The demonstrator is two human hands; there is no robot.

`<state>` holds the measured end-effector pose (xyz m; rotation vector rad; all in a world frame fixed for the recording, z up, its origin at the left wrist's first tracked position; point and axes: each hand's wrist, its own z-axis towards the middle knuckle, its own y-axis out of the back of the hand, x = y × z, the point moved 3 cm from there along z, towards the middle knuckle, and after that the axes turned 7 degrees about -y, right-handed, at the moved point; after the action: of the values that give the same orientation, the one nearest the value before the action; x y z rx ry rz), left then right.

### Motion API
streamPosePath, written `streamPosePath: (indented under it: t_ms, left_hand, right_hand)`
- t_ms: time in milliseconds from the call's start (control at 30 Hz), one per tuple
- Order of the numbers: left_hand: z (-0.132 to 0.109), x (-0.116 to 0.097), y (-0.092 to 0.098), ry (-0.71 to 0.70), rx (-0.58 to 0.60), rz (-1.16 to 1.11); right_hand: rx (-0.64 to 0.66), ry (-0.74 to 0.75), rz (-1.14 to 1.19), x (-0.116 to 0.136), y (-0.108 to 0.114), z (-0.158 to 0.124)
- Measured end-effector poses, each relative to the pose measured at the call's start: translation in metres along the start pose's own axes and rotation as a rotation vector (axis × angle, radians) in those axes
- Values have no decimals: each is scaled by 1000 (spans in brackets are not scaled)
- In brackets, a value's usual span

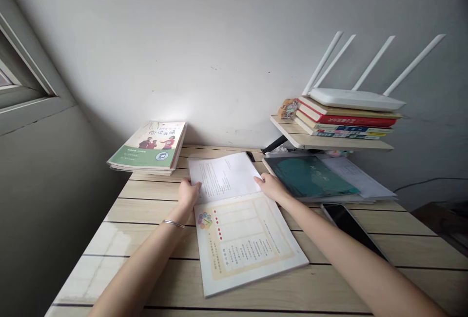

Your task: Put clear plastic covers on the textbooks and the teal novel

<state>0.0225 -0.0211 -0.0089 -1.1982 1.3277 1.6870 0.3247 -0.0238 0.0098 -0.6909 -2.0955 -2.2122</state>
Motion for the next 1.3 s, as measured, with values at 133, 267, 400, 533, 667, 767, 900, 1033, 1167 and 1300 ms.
streamPosePath:
  t_ms: [133,267,400,533,667,767,900,1033,1167,1300]
  left_hand:
    - [-11,-11,7,-222,-101,141]
    - [-56,-26,-5,-860,132,498]
    - [-86,-19,-22,-925,472,762]
    - [-86,-14,-28,-801,494,835]
    - [-85,-11,-32,-781,436,843]
    - [-87,-9,-35,-775,403,846]
    - [-87,-11,-35,-745,418,877]
    - [-88,-14,-33,-732,440,930]
    - [-89,-19,-36,-702,409,955]
    - [-90,-30,-50,-737,407,927]
  right_hand:
    - [-16,-63,-93,6,-11,-4]
    - [-17,-99,-108,9,-12,-5]
    - [-160,-52,-110,12,-4,-13]
    - [-373,375,-38,31,-6,-43]
    - [-106,644,-62,51,-33,-71]
    - [26,636,-117,61,-46,-76]
    - [44,651,-120,67,-48,-69]
    - [43,645,-111,52,-46,-55]
    - [47,438,-139,20,-45,-36]
    - [34,358,-171,7,-44,-31]
